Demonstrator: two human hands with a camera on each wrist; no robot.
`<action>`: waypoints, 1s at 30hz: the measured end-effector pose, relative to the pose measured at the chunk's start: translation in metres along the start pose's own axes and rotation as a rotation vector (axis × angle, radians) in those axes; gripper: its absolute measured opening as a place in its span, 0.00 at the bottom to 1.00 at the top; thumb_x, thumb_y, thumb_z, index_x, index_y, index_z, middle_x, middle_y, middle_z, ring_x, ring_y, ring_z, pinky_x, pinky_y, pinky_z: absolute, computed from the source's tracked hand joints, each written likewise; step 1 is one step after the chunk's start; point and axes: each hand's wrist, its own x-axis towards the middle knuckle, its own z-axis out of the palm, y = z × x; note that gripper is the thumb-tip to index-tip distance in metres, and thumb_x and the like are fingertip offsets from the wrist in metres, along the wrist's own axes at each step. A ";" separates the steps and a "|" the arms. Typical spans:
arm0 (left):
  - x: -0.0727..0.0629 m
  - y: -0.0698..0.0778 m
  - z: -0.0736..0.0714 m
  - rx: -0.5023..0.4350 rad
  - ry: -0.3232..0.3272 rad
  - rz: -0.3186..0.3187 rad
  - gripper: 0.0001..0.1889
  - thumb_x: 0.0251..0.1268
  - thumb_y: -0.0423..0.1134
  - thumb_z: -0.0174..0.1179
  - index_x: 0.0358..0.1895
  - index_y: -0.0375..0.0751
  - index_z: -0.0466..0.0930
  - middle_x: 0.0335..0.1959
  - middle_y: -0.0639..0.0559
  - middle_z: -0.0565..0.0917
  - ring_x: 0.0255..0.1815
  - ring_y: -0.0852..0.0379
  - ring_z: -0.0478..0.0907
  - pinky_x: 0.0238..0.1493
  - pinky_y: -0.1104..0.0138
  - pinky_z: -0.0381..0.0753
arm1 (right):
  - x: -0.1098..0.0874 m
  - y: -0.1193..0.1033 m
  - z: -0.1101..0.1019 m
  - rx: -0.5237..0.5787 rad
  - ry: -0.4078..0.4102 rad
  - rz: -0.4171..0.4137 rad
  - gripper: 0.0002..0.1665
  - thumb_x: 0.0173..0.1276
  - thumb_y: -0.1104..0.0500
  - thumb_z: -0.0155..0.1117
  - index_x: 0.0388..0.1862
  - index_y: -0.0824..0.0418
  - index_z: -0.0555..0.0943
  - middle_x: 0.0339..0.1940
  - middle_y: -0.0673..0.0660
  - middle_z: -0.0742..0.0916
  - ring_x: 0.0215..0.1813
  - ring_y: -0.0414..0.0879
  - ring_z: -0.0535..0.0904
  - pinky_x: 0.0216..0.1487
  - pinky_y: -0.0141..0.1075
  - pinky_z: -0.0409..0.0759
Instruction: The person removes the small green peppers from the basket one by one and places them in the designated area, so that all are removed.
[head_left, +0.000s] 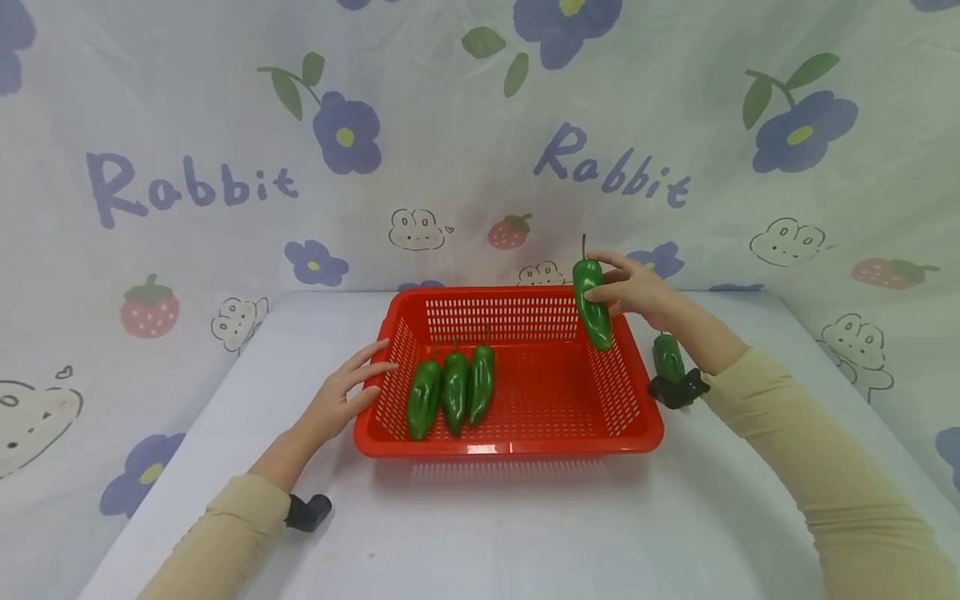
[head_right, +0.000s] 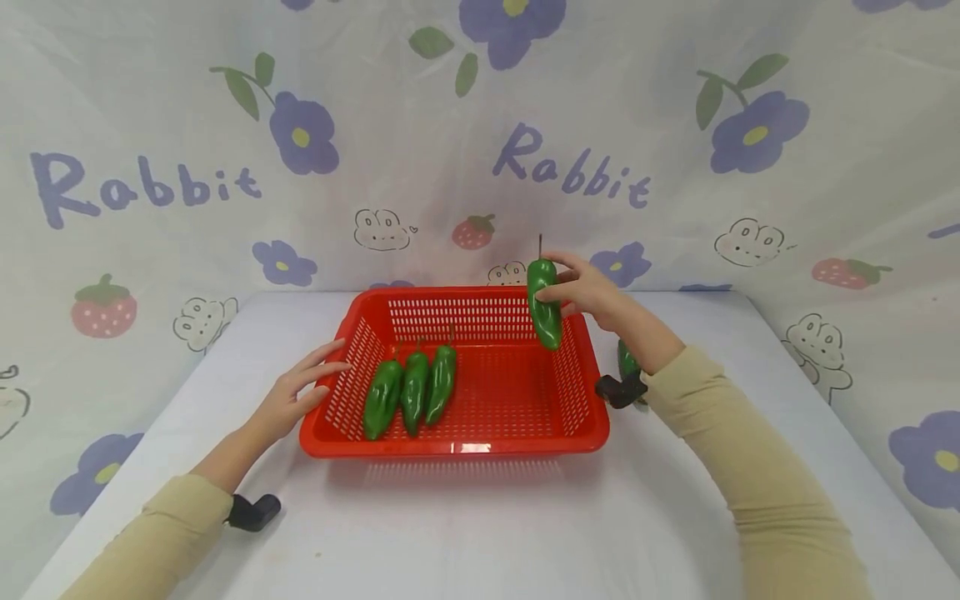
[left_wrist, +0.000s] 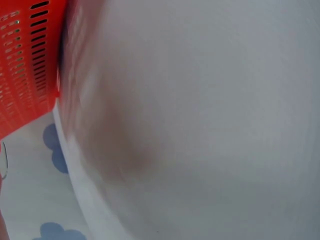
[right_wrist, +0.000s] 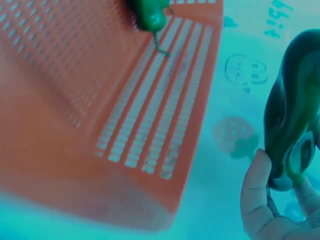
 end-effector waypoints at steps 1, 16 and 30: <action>0.000 0.000 0.000 0.000 -0.001 -0.001 0.17 0.56 0.25 0.51 0.51 0.29 0.75 0.64 0.32 0.64 0.64 0.34 0.58 0.52 0.41 0.69 | -0.002 0.002 -0.003 -0.007 0.003 0.004 0.41 0.63 0.60 0.58 0.72 0.52 0.52 0.60 0.67 0.69 0.48 0.51 0.76 0.53 0.48 0.75; 0.001 0.001 0.001 0.016 0.004 0.009 0.17 0.56 0.24 0.51 0.50 0.29 0.75 0.63 0.32 0.64 0.62 0.33 0.58 0.53 0.40 0.68 | -0.022 0.029 -0.040 -0.075 0.017 0.022 0.43 0.65 0.59 0.57 0.74 0.55 0.46 0.64 0.71 0.66 0.58 0.60 0.69 0.56 0.52 0.72; 0.001 0.002 0.000 0.022 0.003 0.016 0.17 0.55 0.23 0.51 0.50 0.29 0.75 0.63 0.31 0.64 0.63 0.34 0.59 0.53 0.42 0.69 | -0.026 0.060 -0.068 -0.136 0.052 0.087 0.46 0.65 0.56 0.56 0.74 0.56 0.41 0.66 0.75 0.62 0.61 0.66 0.66 0.58 0.56 0.68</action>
